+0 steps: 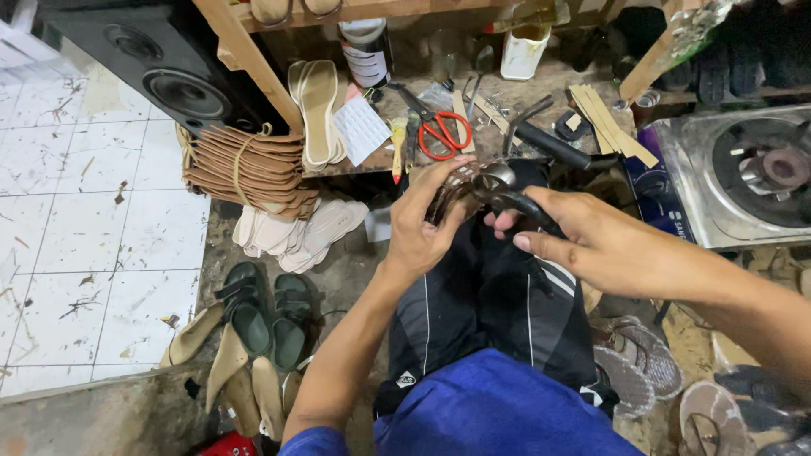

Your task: The person uses a hammer to tap the sole of a brown woven slip-on shoe, then inserts a wooden insole and taps it into place. The shoe is placed on a shelf, and the person picks up another shoe to repeat the process.

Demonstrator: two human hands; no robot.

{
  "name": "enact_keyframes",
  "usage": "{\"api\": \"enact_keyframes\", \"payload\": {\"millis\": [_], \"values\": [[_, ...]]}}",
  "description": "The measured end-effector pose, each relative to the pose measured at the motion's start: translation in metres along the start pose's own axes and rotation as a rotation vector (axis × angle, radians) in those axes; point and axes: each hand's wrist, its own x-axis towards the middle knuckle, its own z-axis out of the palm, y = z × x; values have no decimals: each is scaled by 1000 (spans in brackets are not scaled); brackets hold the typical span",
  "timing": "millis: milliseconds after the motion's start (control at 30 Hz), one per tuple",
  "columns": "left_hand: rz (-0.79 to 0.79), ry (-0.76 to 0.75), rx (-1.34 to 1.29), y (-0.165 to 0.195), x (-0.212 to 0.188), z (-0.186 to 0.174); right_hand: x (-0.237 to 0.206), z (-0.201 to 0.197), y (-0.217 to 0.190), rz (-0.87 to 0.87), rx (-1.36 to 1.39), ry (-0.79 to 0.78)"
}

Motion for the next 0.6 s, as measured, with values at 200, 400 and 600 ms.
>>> {"api": "enact_keyframes", "payload": {"millis": [200, 400, 600], "values": [[77, -32, 53, 6, -3, 7, -6, -8, -19, 232, -161, -79], [11, 0, 38, 2, 5, 3, -2, 19, -10, 145, -220, 184], [-111, 44, -78, -22, 15, -11, 49, 66, 13, -191, -75, 527]]}}
